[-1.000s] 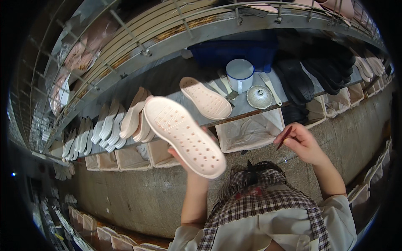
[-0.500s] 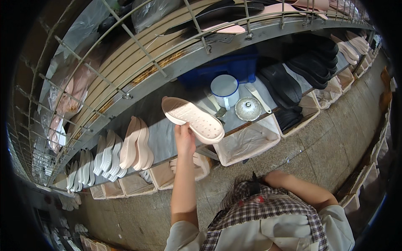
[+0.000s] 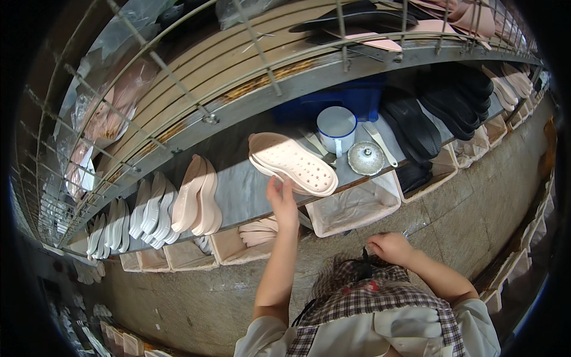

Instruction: The person picks up pink and black slippers from a shelf, turns them over to view the soles, and uses a small red tool to point at or mark the sole surface. They then place the slippers into a basket and repeat the process with additional pairs.

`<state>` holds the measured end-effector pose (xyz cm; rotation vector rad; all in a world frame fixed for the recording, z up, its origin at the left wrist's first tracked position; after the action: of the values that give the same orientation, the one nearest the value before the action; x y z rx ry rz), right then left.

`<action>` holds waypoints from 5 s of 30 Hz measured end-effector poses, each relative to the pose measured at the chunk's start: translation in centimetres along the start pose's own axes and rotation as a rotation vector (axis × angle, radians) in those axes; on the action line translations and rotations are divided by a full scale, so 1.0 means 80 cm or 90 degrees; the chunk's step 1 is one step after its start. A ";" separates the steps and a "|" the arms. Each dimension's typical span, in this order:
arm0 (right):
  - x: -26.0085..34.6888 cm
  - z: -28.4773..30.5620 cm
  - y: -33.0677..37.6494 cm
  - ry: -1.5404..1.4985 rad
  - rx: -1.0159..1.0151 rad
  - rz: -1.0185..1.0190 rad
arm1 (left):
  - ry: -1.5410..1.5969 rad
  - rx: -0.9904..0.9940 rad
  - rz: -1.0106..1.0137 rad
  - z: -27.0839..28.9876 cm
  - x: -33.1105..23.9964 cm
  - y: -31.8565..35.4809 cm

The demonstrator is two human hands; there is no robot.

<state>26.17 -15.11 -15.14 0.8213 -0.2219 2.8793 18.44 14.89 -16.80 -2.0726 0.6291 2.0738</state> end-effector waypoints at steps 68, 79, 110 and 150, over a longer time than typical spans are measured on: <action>-0.364 0.310 -0.257 -0.710 -0.382 -0.216 | -0.903 -0.146 -0.350 -0.088 -0.160 -0.314; -0.370 0.318 -0.237 -0.689 -0.393 -0.243 | -0.895 -0.161 -0.327 -0.049 -0.148 -0.313; -0.245 0.407 0.011 -0.480 -0.520 0.104 | -0.846 -0.143 -0.519 -0.152 -0.186 0.145; -0.442 0.243 0.285 -0.671 -0.038 -0.237 | -0.186 -0.106 -0.309 -0.470 -0.095 0.214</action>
<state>61.89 -44.19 -19.99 2.0154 -0.2126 1.8469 46.80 -13.65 -4.65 -1.7168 -0.0883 2.1136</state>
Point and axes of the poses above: each hand's wrist, its own y-axis away from the middle knuckle, its own z-axis out of the back of the hand, x = y × z, the point moved 8 cm from there along -y, towards the middle knuckle, and after that the axes turned 12 degrees about z, right-handed, at the moved point
